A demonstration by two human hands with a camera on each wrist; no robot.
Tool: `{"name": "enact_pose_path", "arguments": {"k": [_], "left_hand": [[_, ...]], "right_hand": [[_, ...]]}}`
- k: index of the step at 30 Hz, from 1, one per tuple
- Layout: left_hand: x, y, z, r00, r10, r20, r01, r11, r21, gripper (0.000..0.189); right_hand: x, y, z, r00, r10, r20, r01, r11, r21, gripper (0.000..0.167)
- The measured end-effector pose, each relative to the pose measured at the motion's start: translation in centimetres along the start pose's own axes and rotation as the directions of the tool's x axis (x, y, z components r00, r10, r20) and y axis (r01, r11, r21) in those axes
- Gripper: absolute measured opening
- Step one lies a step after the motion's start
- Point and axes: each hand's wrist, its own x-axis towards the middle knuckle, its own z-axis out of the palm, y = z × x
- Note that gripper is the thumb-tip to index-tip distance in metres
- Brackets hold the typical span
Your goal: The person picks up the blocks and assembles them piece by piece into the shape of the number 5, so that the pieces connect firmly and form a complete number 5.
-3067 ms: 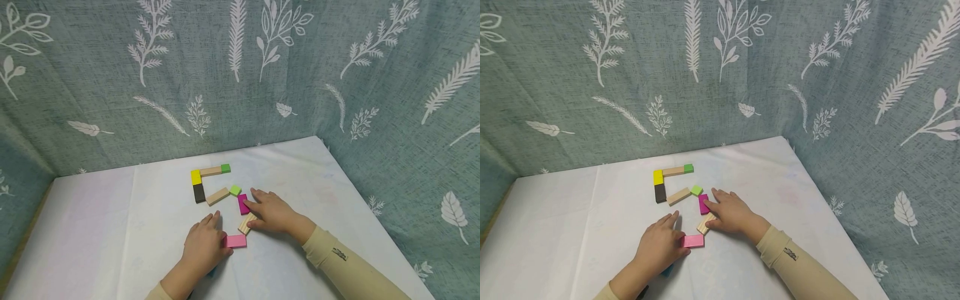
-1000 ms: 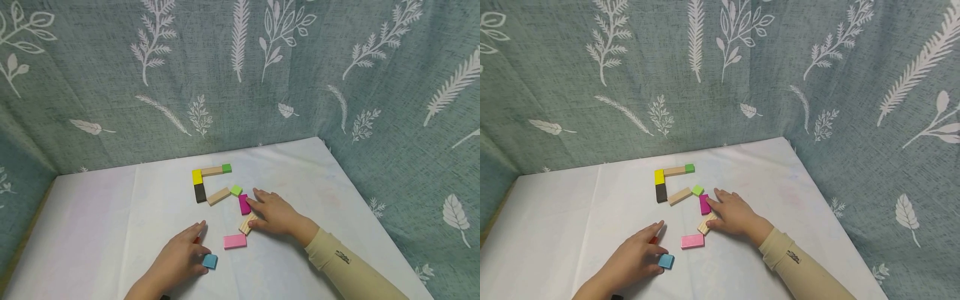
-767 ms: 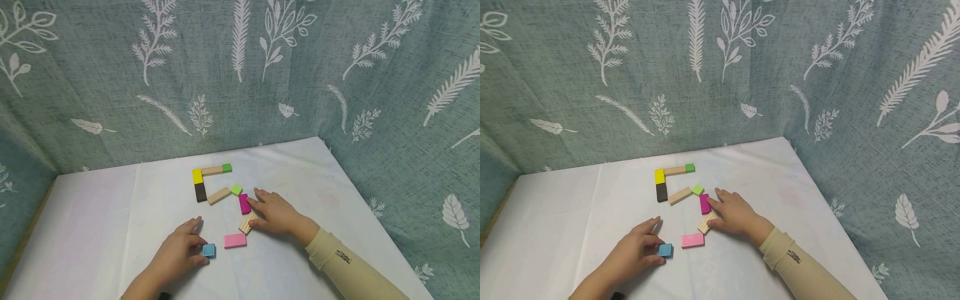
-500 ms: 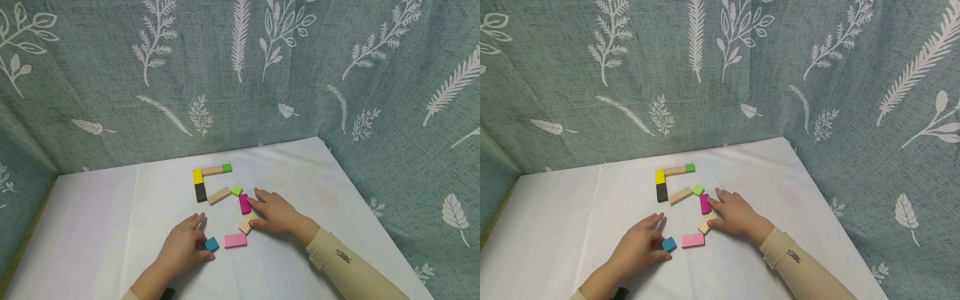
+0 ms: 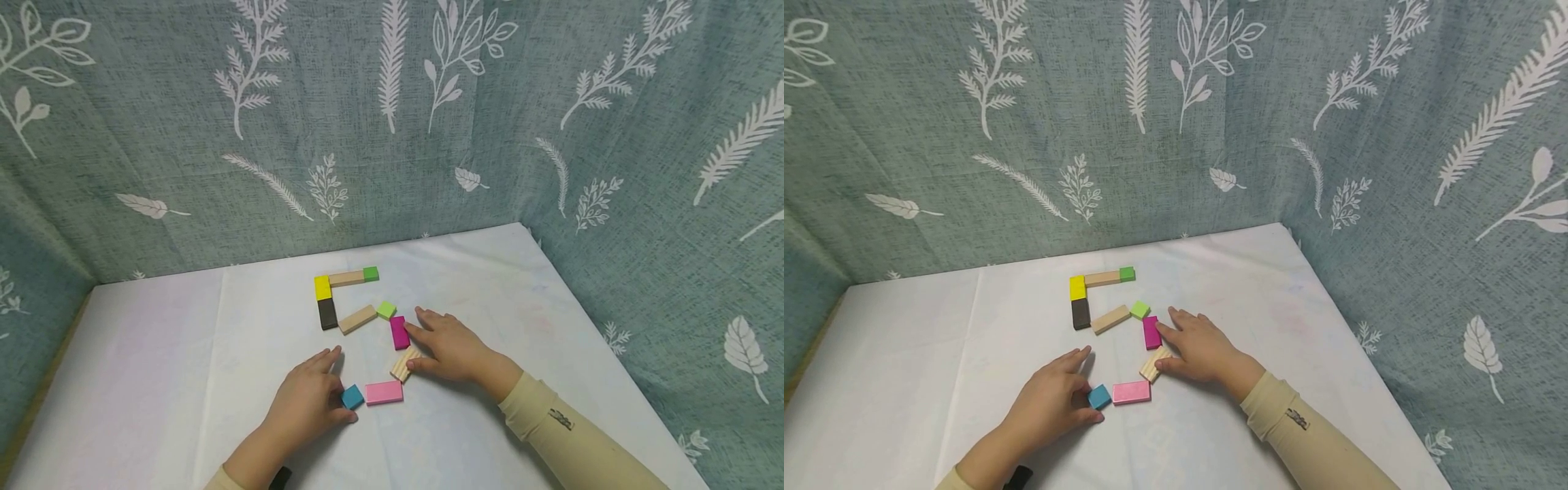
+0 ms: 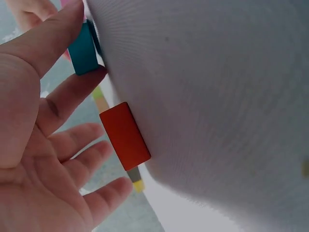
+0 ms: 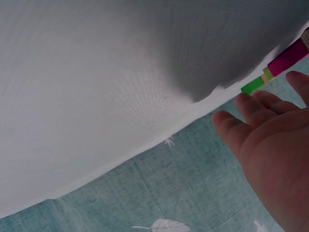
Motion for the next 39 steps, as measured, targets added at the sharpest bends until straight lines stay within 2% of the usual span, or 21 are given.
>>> {"name": "enact_pose_path", "arguments": {"k": [10, 15, 19, 22, 27, 31, 35, 39], "left_hand": [[-0.2, 0.4, -0.1, 1.000, 0.024, 0.012, -0.025, 1.000, 0.017, 0.044], [-0.5, 0.2, -1.0, 1.000, 0.013, 0.022, -0.013, 1.000, 0.004, 0.049], [-1.3, -1.3, -2.9, 0.999, -0.032, 0.007, 0.032, 0.999, -0.037, 0.055], [-2.0, -3.2, -3.9, 0.999, -0.032, 0.003, 0.032, 0.998, -0.046, 0.060], [-2.2, -5.6, -3.8, 0.999, -0.004, 0.051, 0.008, 0.997, -0.073, 0.068], [-1.6, -6.1, -3.0, 0.998, 0.029, 0.058, -0.023, 0.995, -0.097, 0.059], [-1.1, -6.3, -2.7, 0.998, 0.061, 0.018, -0.060, 0.995, -0.085, 0.040], [-0.9, -6.3, -2.6, 0.997, 0.069, -0.017, -0.070, 0.995, -0.073, 0.030]], "right_hand": [[-0.1, 0.0, 0.1, 1.000, 0.000, -0.008, 0.000, 1.000, 0.001, 0.079], [0.0, 0.1, 0.2, 1.000, 0.000, -0.008, 0.000, 1.000, -0.003, 0.079], [0.0, 0.2, 0.2, 1.000, -0.004, -0.012, 0.004, 1.000, -0.003, 0.080], [0.0, 0.2, 0.2, 1.000, 0.000, -0.008, 0.000, 1.000, -0.004, 0.080], [-0.1, 0.3, 0.0, 1.000, 0.004, -0.003, -0.004, 1.000, 0.002, 0.080], [-0.1, 0.3, 0.0, 1.000, 0.000, -0.006, 0.000, 1.000, 0.001, 0.080], [0.0, 0.2, 0.1, 1.000, -0.001, -0.008, 0.001, 1.000, 0.001, 0.080], [0.0, 0.1, 0.1, 1.000, 0.004, -0.006, -0.004, 1.000, 0.006, 0.080]]}}
